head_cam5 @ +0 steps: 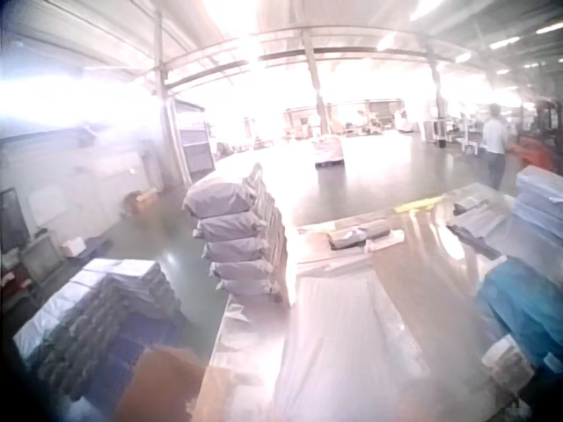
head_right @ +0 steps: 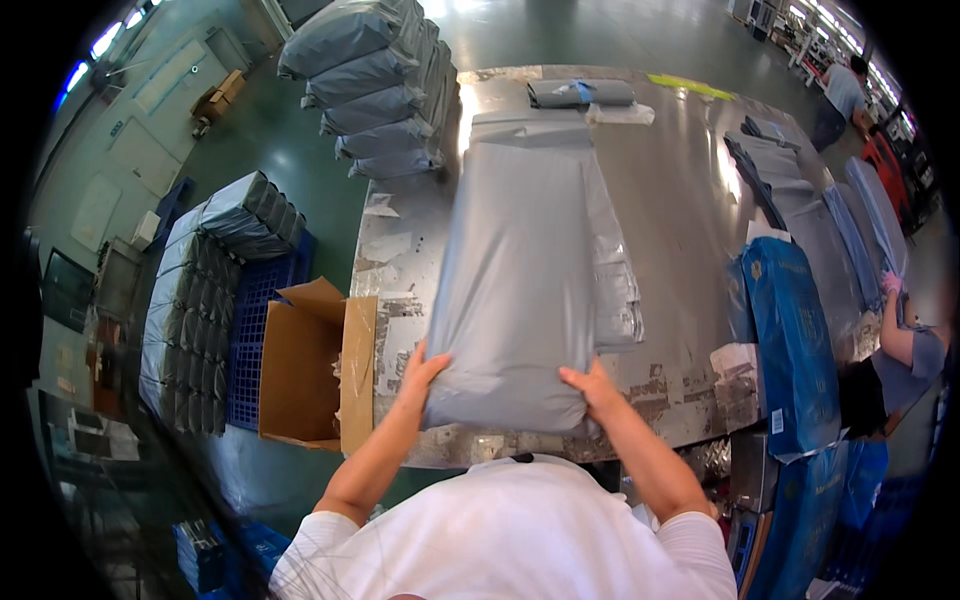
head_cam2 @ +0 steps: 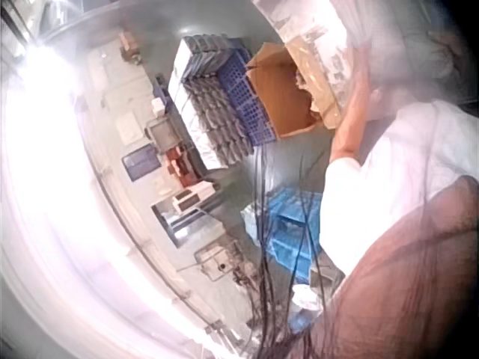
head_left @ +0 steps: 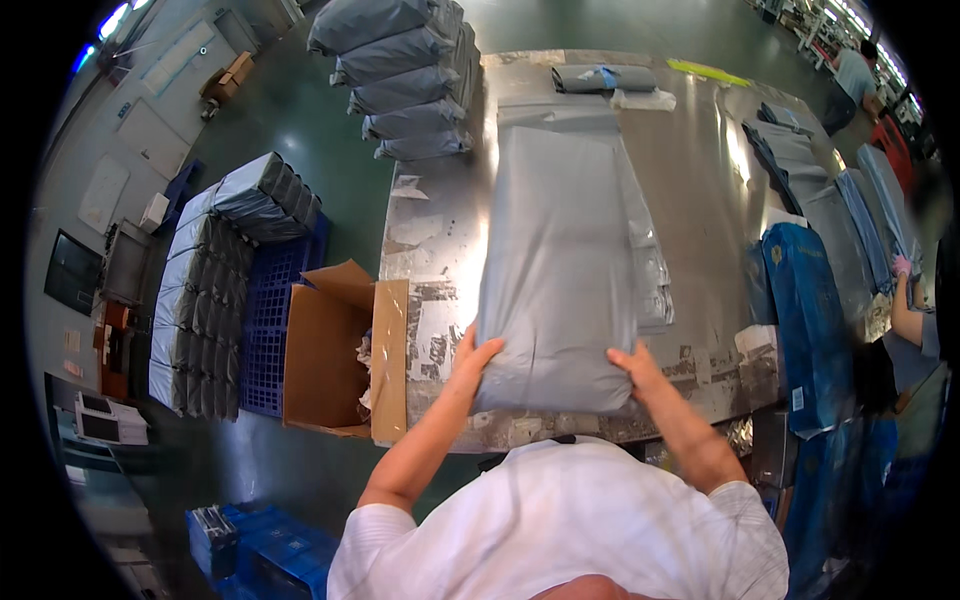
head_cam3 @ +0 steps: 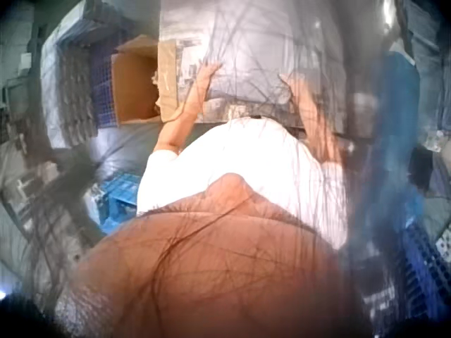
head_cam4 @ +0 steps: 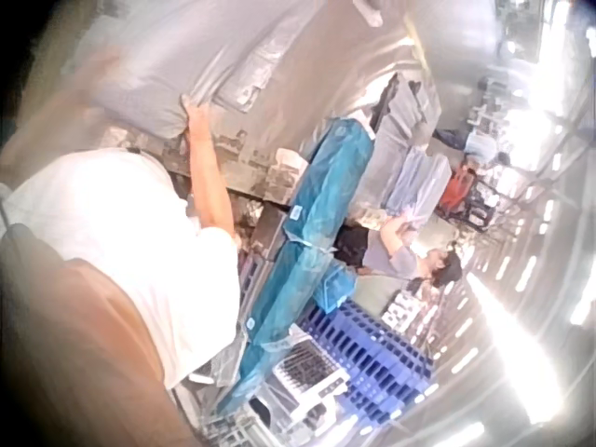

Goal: The person places folded items into blue poly mailers on a metal table, seals each mailer, and stacks the finished packages. A coworker across the table performs similar packaging actions.

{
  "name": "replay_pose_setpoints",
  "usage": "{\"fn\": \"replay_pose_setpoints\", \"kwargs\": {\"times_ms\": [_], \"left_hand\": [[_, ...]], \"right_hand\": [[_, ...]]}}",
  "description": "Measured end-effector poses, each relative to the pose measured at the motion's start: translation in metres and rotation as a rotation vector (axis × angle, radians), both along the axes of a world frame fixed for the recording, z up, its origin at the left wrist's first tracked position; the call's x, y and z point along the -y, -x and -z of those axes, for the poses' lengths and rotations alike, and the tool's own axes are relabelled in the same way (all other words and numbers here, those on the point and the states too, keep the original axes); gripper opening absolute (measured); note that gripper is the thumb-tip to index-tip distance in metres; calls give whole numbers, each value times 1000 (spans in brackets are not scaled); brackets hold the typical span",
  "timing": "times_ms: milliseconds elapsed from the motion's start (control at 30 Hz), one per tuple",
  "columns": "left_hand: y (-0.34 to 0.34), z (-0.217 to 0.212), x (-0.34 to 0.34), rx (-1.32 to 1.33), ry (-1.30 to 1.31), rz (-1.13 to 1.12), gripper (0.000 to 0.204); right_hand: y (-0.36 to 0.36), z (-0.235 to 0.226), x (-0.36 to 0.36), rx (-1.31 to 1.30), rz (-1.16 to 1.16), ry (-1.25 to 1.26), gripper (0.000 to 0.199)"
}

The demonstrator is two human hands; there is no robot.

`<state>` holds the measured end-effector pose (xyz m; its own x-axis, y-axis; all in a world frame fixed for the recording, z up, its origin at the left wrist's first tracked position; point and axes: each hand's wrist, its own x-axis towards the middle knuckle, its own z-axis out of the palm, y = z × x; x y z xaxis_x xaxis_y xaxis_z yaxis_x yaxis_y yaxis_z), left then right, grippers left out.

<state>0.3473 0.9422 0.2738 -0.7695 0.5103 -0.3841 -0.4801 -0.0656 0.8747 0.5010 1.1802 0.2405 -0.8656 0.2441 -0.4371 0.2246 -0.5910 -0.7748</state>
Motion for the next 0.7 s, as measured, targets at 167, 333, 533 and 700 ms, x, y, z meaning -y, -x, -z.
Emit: {"fn": "replay_pose_setpoints", "kwargs": {"times_ms": [167, 333, 533, 700], "left_hand": [[58, 4, 93, -129, -115, -98, 57], [144, 22, 138, 36, -191, -187, 59], [194, 45, 80, -1278, 1231, 0, 55], [160, 69, 13, -1210, 1392, 333, 64]], "right_hand": [[85, -4, 72, -185, -113, -44, 74], [183, 11, 120, -269, -179, -305, 79], [158, 91, 138, -247, -546, -824, 61], [45, 97, 62, -5, -594, -847, 39]]}}
